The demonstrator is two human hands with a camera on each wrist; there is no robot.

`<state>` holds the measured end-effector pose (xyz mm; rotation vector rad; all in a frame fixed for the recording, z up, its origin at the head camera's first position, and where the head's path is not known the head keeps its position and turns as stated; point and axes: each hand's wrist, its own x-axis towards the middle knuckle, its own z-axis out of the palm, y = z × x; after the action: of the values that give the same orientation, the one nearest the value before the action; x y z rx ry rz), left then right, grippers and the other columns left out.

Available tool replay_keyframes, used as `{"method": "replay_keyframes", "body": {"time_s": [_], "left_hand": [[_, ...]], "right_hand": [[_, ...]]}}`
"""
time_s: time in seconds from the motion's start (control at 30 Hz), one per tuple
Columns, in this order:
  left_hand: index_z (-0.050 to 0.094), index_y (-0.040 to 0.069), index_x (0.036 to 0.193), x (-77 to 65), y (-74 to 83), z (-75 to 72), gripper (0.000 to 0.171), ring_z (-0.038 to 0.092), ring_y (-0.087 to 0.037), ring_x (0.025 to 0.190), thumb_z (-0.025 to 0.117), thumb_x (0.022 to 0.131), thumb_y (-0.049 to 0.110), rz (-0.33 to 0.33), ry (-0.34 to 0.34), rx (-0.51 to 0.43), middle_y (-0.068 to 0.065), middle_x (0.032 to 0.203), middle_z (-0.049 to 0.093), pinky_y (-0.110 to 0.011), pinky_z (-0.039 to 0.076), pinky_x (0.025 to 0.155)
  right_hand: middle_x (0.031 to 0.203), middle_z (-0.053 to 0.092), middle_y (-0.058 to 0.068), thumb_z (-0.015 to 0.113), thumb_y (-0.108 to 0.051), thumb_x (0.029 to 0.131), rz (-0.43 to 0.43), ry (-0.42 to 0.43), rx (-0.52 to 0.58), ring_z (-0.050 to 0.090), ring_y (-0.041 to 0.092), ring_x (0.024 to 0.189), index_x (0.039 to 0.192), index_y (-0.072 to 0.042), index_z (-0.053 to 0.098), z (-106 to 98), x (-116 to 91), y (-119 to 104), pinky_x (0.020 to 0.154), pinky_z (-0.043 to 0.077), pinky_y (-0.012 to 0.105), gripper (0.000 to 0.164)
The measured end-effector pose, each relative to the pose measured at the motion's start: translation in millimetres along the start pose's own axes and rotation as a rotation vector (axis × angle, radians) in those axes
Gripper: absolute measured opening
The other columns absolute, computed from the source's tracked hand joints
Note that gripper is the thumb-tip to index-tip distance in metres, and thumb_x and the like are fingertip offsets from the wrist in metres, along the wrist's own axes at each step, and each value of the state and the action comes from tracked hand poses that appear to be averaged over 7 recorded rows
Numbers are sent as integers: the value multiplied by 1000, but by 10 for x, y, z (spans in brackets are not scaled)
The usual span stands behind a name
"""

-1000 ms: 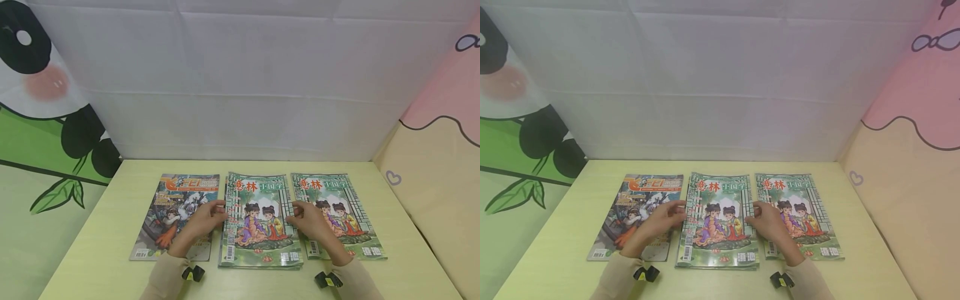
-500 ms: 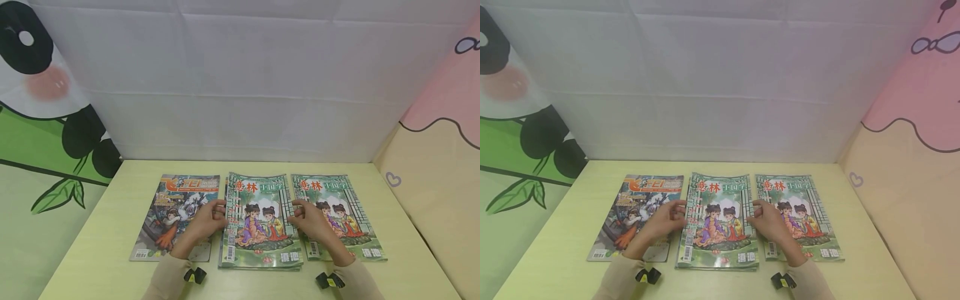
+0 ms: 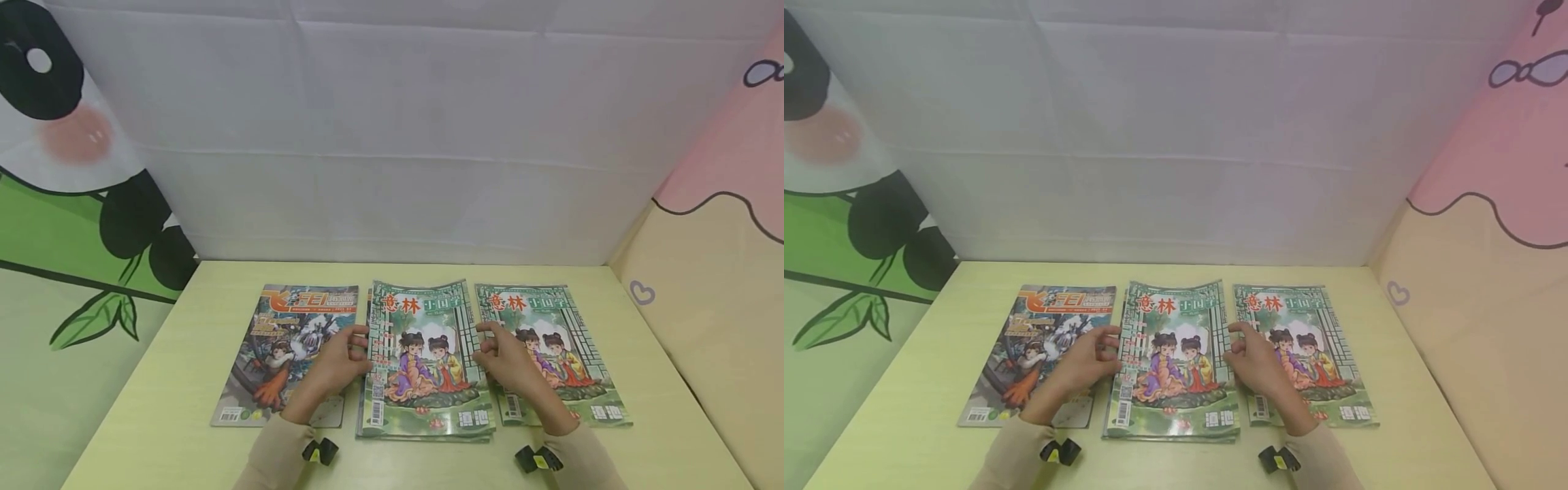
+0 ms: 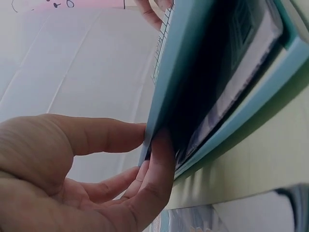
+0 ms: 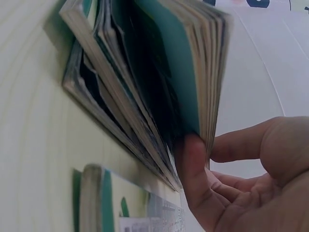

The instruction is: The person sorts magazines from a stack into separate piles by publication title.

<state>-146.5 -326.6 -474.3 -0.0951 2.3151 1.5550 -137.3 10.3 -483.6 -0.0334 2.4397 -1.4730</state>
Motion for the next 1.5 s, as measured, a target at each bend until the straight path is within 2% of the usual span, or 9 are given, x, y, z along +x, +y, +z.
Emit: {"method": "replay_keyframes", "body": {"time_s": [0.2,0.33,0.5,0.63,0.83,0.93,1.23,1.4,1.5], "left_hand": [[56,-5,152,-21,63,32,67,70,-27,105,78,89,-13,2,-2,-34,-20,131,64,-41,66,86],[55,-3,154,-50,125,62,66,69,-29,107,76,92,-13,10,2,-74,-21,133,62,-42,66,85],[56,0,155,-89,185,106,65,70,-31,108,76,94,-10,43,29,-56,-23,136,63,-44,65,84],[57,-1,154,-63,194,169,65,71,-30,107,76,92,-11,68,43,-71,-24,135,64,-43,66,84],[57,-4,153,-4,224,298,66,72,-34,110,75,91,-9,125,41,-79,-25,134,66,-46,66,89],[57,-4,153,27,241,379,65,72,-37,112,75,91,-8,144,35,-92,-26,135,67,-49,65,92],[56,-5,156,82,302,632,66,74,-39,113,75,92,-8,164,14,-102,-28,140,68,-44,67,91],[56,-5,157,94,349,734,62,73,-43,119,75,98,-2,186,-22,-90,-29,143,65,-45,67,92],[54,-6,158,105,392,804,61,72,-44,122,77,102,5,186,-47,-120,-30,146,64,-46,66,93]], "right_hand": [[107,72,15,72,-1,105,9,23,21,69,21,84,156,4,52,-44,-43,-22,66,56,33,55],[105,72,15,71,2,105,-17,27,27,71,22,86,156,6,51,-94,-40,-17,67,56,31,56],[105,71,16,70,3,105,-39,31,23,71,24,89,158,8,48,-171,-45,-40,68,56,30,57],[110,71,17,71,1,105,-39,51,11,72,26,95,158,6,49,-239,-80,-77,70,57,31,57],[111,70,19,69,1,107,-17,44,56,66,23,82,160,3,47,-379,-108,-40,58,51,31,57],[110,70,20,67,2,108,-43,27,66,62,21,76,162,4,44,-482,-111,2,56,49,31,59],[108,70,20,66,5,107,-85,9,51,64,20,74,161,9,41,-803,-133,87,58,57,33,60],[108,68,20,65,4,108,-71,-7,55,65,19,82,163,7,39,-947,-151,145,65,62,34,62],[108,68,19,65,3,108,-71,-9,50,64,19,82,164,8,38,-1024,-153,196,65,62,34,62]]}}
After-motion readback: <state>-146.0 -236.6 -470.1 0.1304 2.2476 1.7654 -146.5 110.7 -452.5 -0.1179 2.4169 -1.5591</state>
